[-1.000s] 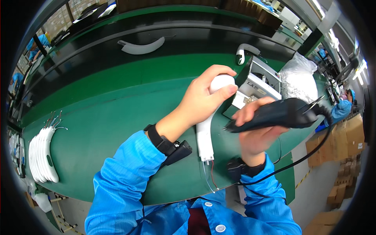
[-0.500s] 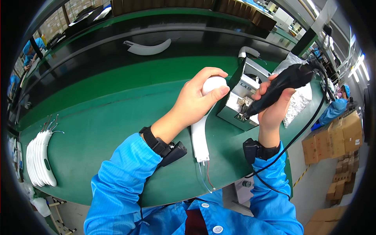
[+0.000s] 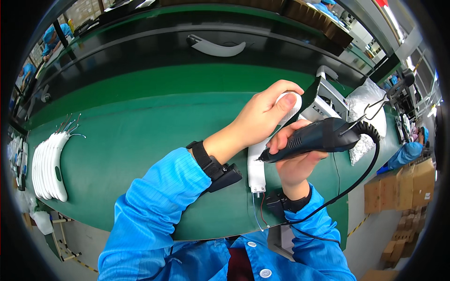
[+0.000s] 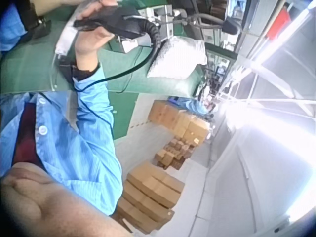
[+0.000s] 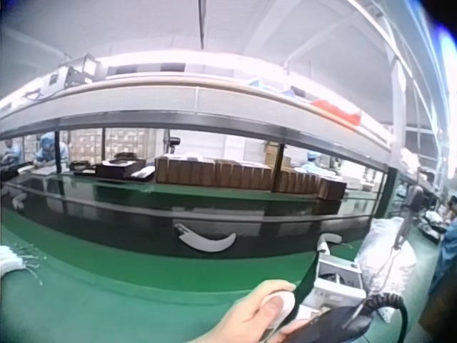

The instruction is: Assembling white curved plastic electronic components using a power screwdriver on a factory assembly line.

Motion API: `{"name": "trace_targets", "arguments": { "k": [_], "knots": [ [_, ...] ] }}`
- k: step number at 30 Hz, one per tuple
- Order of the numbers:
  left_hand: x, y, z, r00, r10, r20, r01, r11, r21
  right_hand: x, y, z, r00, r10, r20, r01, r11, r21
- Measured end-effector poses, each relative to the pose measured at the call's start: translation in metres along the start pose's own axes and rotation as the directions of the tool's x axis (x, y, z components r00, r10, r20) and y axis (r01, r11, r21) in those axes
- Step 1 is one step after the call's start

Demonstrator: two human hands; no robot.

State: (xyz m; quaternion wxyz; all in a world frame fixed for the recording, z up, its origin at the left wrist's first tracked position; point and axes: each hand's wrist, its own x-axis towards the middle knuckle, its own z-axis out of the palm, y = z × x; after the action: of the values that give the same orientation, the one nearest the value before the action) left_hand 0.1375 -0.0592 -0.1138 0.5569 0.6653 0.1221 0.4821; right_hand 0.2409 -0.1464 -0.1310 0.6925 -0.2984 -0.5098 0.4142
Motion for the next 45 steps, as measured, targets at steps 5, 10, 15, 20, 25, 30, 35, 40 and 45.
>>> {"name": "trace_targets", "arguments": {
  "k": [5,10,15,20,25,30,35,40,45],
  "knots": [
    [-0.003,0.005,0.000,0.985,-0.170,0.033,0.173,0.977,-0.122,-0.005,0.014,0.002,0.997,0.073,0.034,-0.073,0.997,-0.001],
    [-0.003,0.011,-0.004,0.974,-0.224,0.034,0.226,0.966,-0.127,-0.004,0.017,0.004,0.994,0.107,0.030,-0.107,0.994,0.021],
    [0.004,0.014,-0.015,0.996,-0.067,-0.059,0.075,0.985,0.158,-0.001,0.016,0.008,0.994,0.113,0.009,-0.113,0.994,0.004],
    [0.002,0.044,-0.063,0.993,-0.040,-0.110,0.112,0.606,0.788,0.002,-0.017,0.006,0.975,-0.222,0.014,0.212,0.947,0.241],
    [-0.009,0.047,-0.141,0.818,0.296,-0.493,0.376,0.374,0.848,0.007,-0.028,-0.037,0.935,-0.310,-0.170,0.323,0.945,0.053],
    [-0.034,0.017,-0.232,0.679,0.303,-0.669,0.641,0.201,0.741,0.011,-0.022,-0.041,0.962,-0.204,-0.181,0.204,0.979,-0.021],
    [0.019,-0.006,-0.204,0.889,0.014,-0.457,0.457,0.022,0.889,0.008,-0.016,-0.047,0.976,-0.140,-0.166,0.140,0.990,-0.016],
    [0.133,-0.082,-0.178,0.959,-0.108,-0.264,0.277,0.134,0.951,0.012,-0.011,-0.049,0.978,-0.073,-0.194,0.077,0.997,0.013],
    [0.190,-0.169,-0.173,0.993,-0.017,-0.117,0.116,-0.066,0.991,0.015,-0.009,-0.048,0.973,-0.027,-0.228,0.029,1.000,0.006]
  ]
}}
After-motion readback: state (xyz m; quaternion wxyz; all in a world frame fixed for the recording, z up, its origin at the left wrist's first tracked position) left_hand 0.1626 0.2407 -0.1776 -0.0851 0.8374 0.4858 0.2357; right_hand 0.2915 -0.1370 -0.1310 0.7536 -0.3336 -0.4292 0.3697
